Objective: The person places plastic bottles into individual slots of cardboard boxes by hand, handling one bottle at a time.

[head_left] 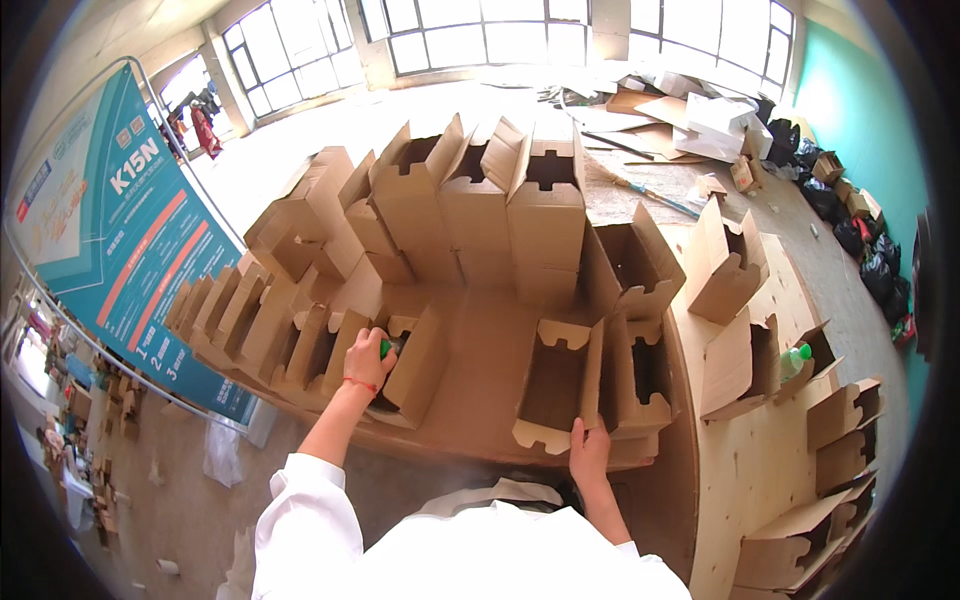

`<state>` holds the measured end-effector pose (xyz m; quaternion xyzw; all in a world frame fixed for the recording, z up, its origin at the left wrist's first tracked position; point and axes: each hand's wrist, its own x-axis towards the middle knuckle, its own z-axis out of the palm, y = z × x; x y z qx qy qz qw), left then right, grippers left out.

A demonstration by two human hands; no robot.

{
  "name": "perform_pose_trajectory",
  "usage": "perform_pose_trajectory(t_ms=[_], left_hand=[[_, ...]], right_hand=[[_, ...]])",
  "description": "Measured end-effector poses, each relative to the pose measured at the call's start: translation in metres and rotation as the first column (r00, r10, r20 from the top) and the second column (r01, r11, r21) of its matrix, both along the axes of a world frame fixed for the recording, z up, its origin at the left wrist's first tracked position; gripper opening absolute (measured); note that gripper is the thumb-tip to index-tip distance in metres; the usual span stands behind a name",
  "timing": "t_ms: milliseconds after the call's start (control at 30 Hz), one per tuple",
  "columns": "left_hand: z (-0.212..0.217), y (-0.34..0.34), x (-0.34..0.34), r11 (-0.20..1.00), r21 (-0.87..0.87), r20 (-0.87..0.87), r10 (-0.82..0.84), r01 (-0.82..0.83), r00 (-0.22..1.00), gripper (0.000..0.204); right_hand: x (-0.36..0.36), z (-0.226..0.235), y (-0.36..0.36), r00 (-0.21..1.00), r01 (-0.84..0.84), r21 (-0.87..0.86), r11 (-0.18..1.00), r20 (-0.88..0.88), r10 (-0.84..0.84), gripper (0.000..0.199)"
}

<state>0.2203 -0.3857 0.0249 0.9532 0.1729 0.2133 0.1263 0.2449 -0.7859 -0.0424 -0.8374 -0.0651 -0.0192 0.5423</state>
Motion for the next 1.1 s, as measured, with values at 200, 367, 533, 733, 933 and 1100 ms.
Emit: perform_pose_trajectory(t_ms=[200, 367, 533, 733, 933, 1100], left_hand=[[0.115, -0.039, -0.015, 0.982, 0.158, 0.253, -0.146, 0.108, 0.956, 0.026], [0.195, -0.116, -0.033, 0.925, 0.230, 0.440, -0.377, 0.303, 0.815, 0.035], [0.175, -0.169, -0.025, 0.806, -0.006, 0.432, -0.531, 0.591, 0.729, 0.037], [0.116, -0.220, 0.001, 0.708, -0.185, 0.244, -0.639, 0.682, 0.729, 0.027], [0.060, -0.232, 0.021, 0.735, 0.031, 0.116, -0.676, 0.678, 0.728, 0.025], [0.000, -0.223, 0.019, 0.762, 0.029, -0.131, -0.639, 0.647, 0.758, 0.020]], right_hand=[[0.004, -0.005, 0.000, 0.999, -0.023, -0.045, 0.999, 0.029, 0.024, 0.036], [0.008, 0.004, -0.001, 1.000, -0.015, -0.055, 0.998, 0.001, 0.015, 0.043], [0.011, 0.006, -0.003, 0.998, -0.070, -0.038, 0.997, -0.002, 0.070, 0.046], [0.007, 0.000, -0.007, 0.992, -0.095, -0.085, 0.992, -0.096, 0.087, 0.044], [0.007, -0.007, -0.005, 0.985, -0.104, -0.094, 0.990, 0.129, 0.116, 0.042], [0.012, 0.017, -0.003, 0.990, -0.121, -0.008, 0.993, -0.068, 0.121, 0.038]])
